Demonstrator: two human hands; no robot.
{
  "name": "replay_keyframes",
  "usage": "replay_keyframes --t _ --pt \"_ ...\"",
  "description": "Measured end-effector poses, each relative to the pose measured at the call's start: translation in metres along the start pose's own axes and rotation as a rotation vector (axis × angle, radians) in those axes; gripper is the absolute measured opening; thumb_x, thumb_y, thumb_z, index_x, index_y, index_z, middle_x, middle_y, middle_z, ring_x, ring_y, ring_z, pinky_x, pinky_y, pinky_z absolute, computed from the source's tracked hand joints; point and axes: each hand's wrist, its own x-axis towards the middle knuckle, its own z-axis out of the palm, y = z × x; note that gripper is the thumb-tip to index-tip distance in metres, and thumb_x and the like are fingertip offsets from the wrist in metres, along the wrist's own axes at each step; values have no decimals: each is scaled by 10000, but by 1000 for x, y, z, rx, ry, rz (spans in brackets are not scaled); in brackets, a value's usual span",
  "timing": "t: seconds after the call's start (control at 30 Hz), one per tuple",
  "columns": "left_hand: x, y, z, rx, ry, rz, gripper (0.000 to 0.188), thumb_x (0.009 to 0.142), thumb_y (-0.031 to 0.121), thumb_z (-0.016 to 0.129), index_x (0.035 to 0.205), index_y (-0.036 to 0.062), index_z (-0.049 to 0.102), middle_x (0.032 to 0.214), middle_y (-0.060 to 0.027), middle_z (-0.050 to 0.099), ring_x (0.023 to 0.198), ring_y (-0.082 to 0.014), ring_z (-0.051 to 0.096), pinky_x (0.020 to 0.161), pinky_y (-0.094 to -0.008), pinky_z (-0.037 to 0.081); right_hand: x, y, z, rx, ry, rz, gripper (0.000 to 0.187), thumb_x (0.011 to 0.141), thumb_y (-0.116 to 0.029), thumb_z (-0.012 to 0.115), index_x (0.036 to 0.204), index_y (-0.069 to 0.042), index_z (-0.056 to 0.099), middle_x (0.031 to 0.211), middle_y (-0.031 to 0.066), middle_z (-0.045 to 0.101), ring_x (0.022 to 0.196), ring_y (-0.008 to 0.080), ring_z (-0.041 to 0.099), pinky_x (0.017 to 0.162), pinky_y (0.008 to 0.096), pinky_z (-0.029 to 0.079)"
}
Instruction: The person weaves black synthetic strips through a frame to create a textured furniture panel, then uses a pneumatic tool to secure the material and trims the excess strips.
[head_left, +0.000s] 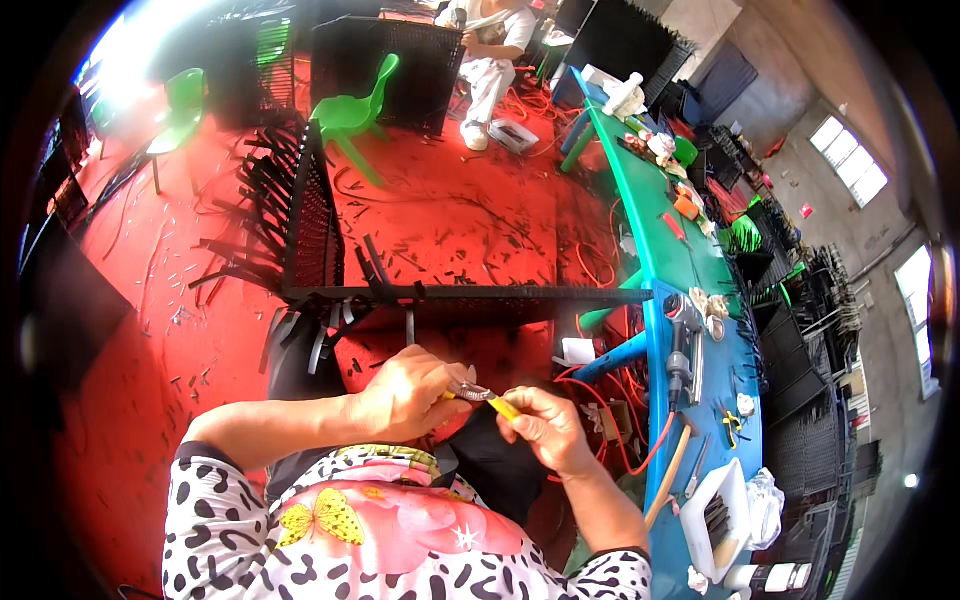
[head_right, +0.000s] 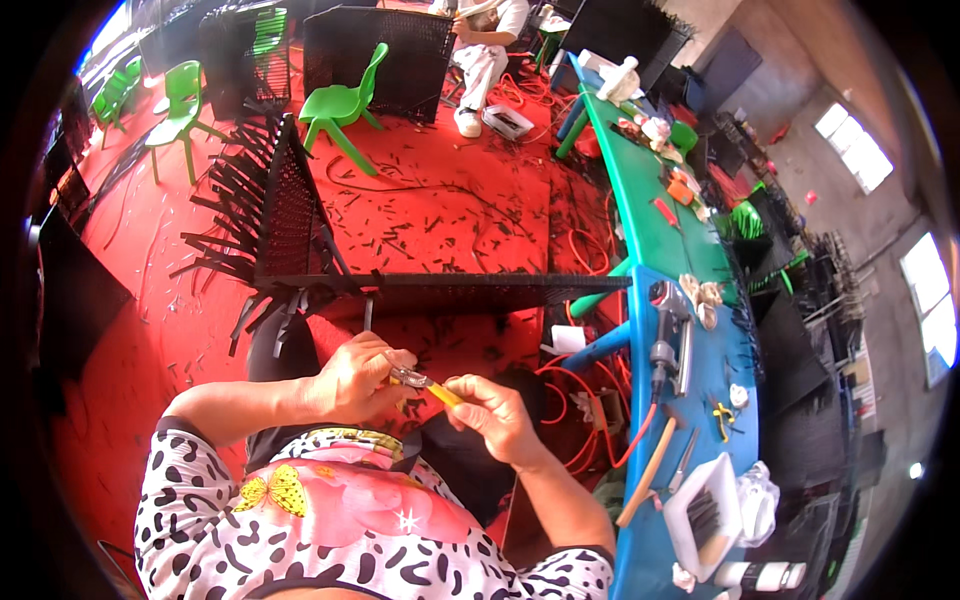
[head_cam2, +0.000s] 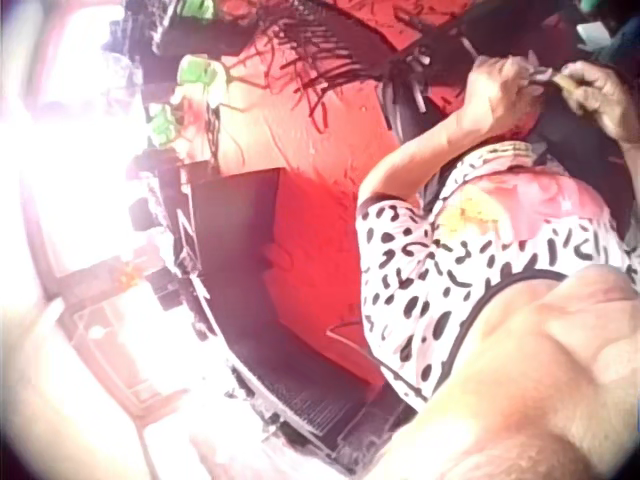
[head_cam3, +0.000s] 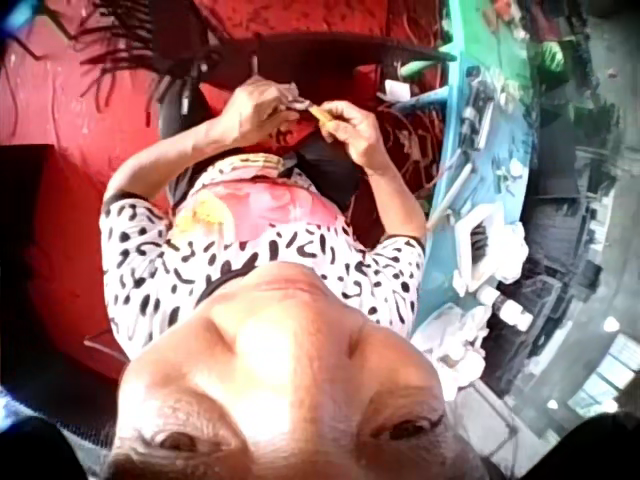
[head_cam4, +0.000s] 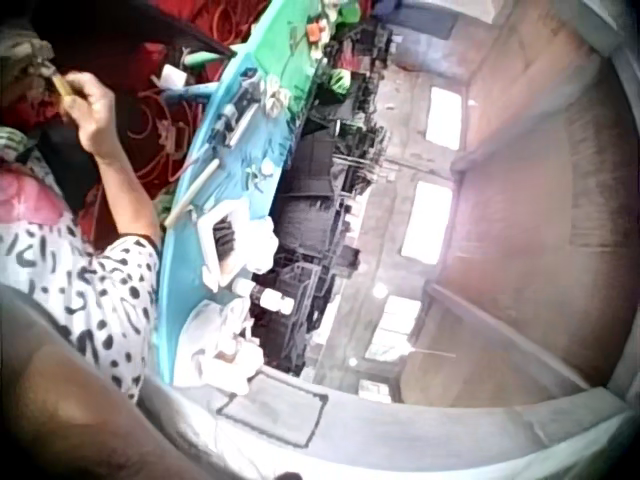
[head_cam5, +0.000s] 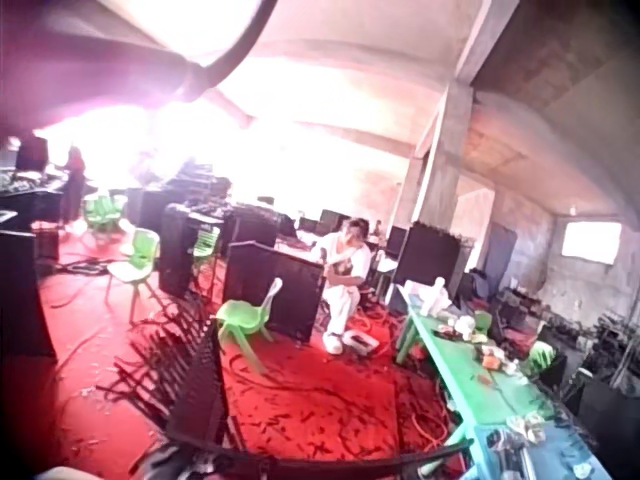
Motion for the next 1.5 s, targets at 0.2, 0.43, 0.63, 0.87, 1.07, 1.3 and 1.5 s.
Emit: replay_keyframes --t 0.2,0.43,0.63,0.87,1.07,1.3,1.5 --pt "-29 -6 9 -189 29 -25 218 743 122 698 849 31 531 708 -125 551 648 -345 565 573 -448 445 4 55 13 -141 -26 -36 990 663 -477 788 1356 73 343 1352 134 394 1281 225 383 1064 356 297" --pt "-24 -27 19 -73 -134 121 189 724 133 650 811 16 530 774 -130 535 724 -331 567 629 -424 477 3 119 5 -498 56 -260 918 573 -335 797 1299 80 419 1219 210 545 1152 282 538 988 358 394" --pt "2 -67 -11 289 5 -48 368 689 126 708 1013 29 563 954 -141 565 909 -340 565 755 -424 487 22 93 -36 -616 346 -214 695 599 -158 738 1210 58 486 1061 112 567 951 198 572 873 304 447" --pt "-5 -103 -4 467 -56 -459 351 725 116 693 1044 16 587 919 -124 581 836 -315 600 701 -393 498 59 57 -53 -1393 249 -425 711 577 -248 810 1163 33 521 1019 172 578 891 315 585 758 377 507" --pt "-14 -107 6 418 -40 -211 173 740 74 661 904 22 635 823 -92 574 739 -280 607 638 -371 485 90 61 -62 -1641 198 -594 625 568 -251 789 1086 0 544 926 108 530 842 276 538 752 376 464" --pt "-24 -104 24 542 139 85 159 673 38 704 824 29 653 762 -50 547 653 -210 573 582 -330 454 109 66 -76 -1665 184 -768 494 613 -178 745 1027 -17 530 885 100 514 793 254 528 703 351 469" --pt "-29 -106 30 539 164 122 162 670 29 701 826 32 656 769 -43 546 647 -197 572 572 -327 438 118 70 -80 -1656 167 -828 423 637 -123 722 990 -27 509 878 98 512 768 259 527 675 356 467"
